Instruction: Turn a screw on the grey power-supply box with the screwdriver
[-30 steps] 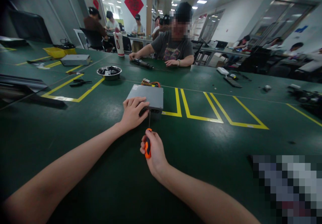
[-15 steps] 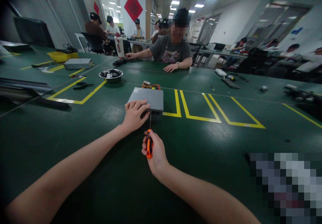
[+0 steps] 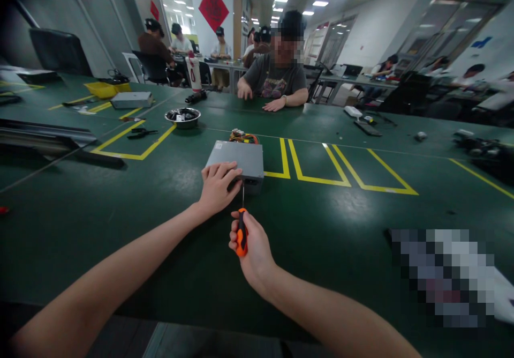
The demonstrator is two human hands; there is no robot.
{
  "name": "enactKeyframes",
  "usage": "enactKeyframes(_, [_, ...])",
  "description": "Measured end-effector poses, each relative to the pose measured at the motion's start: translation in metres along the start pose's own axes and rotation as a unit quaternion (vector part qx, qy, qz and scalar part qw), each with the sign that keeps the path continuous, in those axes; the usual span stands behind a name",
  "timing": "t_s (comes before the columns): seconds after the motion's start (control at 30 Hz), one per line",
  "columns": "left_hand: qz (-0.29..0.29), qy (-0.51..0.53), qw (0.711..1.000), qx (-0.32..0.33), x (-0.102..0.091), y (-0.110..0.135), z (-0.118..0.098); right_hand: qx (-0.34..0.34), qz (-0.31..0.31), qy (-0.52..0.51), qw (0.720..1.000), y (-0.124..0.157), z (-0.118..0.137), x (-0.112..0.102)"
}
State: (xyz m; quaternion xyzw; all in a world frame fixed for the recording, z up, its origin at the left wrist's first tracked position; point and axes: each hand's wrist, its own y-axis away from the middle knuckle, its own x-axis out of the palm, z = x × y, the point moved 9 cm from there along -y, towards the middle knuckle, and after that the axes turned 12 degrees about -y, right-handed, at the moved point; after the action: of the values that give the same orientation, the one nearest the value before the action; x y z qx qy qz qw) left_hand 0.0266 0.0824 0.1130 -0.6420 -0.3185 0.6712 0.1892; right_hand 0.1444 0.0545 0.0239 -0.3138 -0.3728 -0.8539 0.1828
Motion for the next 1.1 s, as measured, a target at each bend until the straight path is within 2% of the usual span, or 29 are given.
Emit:
enactKeyframes(0.6, [-0.024, 0.003, 0.999, 0.026, 0.002, 0.0, 0.002, -0.003, 0.031, -0.012, 0.999, -0.015, -0.009, -0.008])
enactKeyframes(0.9, [-0.032, 0.0, 0.999, 0.034, 0.003, -0.001, 0.002, -0.02, 0.028, 0.001, 0.999, -0.012, -0.005, -0.002])
enactKeyframes(1.1, [-0.032, -0.005, 0.999, 0.035, 0.003, 0.0, 0.002, 0.001, 0.028, 0.011, 1.0, -0.011, -0.006, 0.0])
